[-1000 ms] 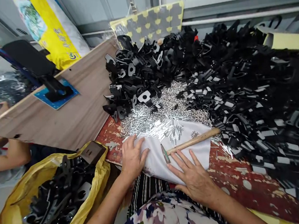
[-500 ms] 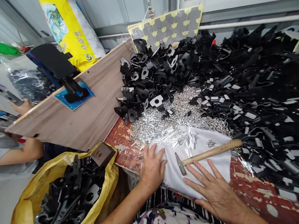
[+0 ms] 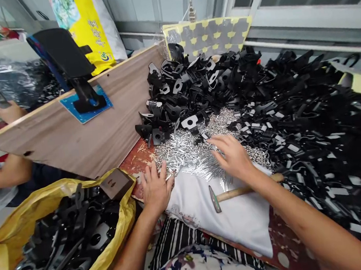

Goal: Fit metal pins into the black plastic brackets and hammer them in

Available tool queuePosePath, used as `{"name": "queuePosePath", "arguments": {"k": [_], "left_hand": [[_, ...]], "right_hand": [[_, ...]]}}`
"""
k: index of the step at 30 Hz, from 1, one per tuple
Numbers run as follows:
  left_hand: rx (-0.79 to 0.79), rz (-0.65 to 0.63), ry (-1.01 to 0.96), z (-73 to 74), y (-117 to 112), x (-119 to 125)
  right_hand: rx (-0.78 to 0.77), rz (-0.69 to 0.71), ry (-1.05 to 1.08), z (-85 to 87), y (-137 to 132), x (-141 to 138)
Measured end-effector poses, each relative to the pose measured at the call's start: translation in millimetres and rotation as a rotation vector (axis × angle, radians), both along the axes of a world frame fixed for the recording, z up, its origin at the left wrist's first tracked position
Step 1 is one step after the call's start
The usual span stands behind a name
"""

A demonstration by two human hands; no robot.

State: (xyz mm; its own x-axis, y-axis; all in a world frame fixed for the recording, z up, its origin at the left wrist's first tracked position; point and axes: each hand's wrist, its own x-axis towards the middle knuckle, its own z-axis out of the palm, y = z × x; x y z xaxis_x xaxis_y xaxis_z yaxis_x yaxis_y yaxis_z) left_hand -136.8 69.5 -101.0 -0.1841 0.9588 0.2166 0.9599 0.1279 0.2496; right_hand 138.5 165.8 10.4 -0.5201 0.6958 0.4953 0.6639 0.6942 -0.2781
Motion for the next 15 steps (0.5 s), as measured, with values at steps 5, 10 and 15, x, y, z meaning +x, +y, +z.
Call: {"name": "queuePosePath", "arguments": {"k": [5, 10, 15], "left_hand": [[0.007, -0.05, -0.151, 5.4, 67, 22], [0.071, -0.071, -0.184, 36.4, 77, 16], [0.308, -0.223, -0.428, 62.6, 14, 24]], "right_hand": [[-0.147, -0.044, -0.061, -7.7, 86, -70], [-0.213, -0.084, -0.013, -0.4, 103, -66], [-0.387, -0.015, 0.358, 2.3, 11, -47]]}}
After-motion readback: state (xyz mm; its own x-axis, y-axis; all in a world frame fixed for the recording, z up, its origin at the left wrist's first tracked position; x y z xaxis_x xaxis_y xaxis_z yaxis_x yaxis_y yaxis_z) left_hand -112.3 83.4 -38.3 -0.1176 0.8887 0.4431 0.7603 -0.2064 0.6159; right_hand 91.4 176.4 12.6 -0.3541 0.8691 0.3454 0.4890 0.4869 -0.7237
